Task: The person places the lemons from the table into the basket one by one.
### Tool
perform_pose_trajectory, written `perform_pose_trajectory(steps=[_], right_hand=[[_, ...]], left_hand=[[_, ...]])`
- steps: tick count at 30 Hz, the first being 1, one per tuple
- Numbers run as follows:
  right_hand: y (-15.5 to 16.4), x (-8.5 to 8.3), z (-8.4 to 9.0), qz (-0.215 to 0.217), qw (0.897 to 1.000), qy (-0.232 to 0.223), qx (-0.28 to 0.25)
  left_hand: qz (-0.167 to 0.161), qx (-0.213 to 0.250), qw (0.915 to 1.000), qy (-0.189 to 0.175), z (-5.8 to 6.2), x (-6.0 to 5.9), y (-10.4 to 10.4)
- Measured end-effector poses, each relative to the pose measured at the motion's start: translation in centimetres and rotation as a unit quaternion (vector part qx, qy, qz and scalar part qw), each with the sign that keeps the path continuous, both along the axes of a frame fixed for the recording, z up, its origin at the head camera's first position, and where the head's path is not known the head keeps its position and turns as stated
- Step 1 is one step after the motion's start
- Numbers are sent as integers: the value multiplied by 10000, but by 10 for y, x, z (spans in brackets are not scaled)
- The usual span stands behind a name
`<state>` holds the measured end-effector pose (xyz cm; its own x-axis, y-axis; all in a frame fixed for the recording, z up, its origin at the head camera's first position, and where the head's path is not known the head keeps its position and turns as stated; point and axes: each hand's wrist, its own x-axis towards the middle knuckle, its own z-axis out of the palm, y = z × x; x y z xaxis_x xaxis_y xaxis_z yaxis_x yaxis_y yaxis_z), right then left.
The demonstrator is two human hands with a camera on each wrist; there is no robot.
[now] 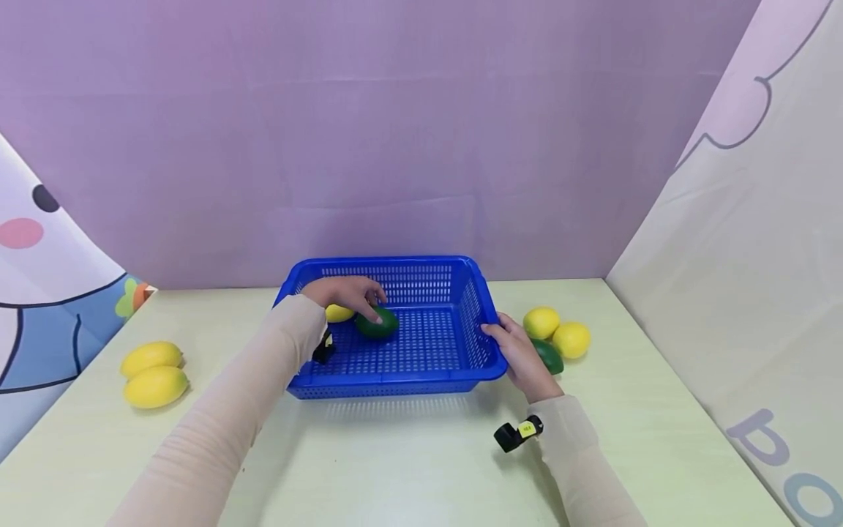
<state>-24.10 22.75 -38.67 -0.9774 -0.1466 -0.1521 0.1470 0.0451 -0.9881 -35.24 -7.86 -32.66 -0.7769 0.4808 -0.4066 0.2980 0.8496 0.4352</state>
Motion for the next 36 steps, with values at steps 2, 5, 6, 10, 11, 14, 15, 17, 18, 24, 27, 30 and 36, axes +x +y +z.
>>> perform_pose_trajectory(steps=[2,5,6,10,11,14,15,17,18,24,27,30,36], right_hand=[[0,0,0,7,10000,-7,-20],[-1,0,-1,18,10000,-19,-41],[-1,0,-1,23,10000,-19,-46],[-1,-1,-1,27,10000,16,-22],[-1,-1,-1,31,10000,22,-25],[-1,-1,-1,28,10000,25,-17],[-1,-1,-2,26,10000,19,-16],[-1,-1,-2,13,10000,7,-16],[-1,-1,-2,3,10000,1,-13],[-1,-1,-1,-14,10000,14,-59],[-1,0,-3,-16,10000,12,-45],[-1,0,-3,-33,10000,-6,-20],[-1,0,-3,-50,10000,12,-30]], left_hand=[[-33,29,10000,21,2,1,0],[-82,70,9999,44,4,0,-1],[-104,81,9999,65,5,0,-2],[-137,119,9997,132,13,2,-2],[-129,134,9997,135,15,4,-3],[-171,137,9996,185,21,6,-3],[-191,133,9995,203,23,7,-3],[-214,137,9994,245,27,9,-4],[-219,139,9993,267,29,9,-4],[-185,165,9990,382,34,11,-2],[-224,188,9988,388,36,12,-3],[-279,201,9985,434,38,12,-6],[-404,293,9966,663,45,12,-14]])
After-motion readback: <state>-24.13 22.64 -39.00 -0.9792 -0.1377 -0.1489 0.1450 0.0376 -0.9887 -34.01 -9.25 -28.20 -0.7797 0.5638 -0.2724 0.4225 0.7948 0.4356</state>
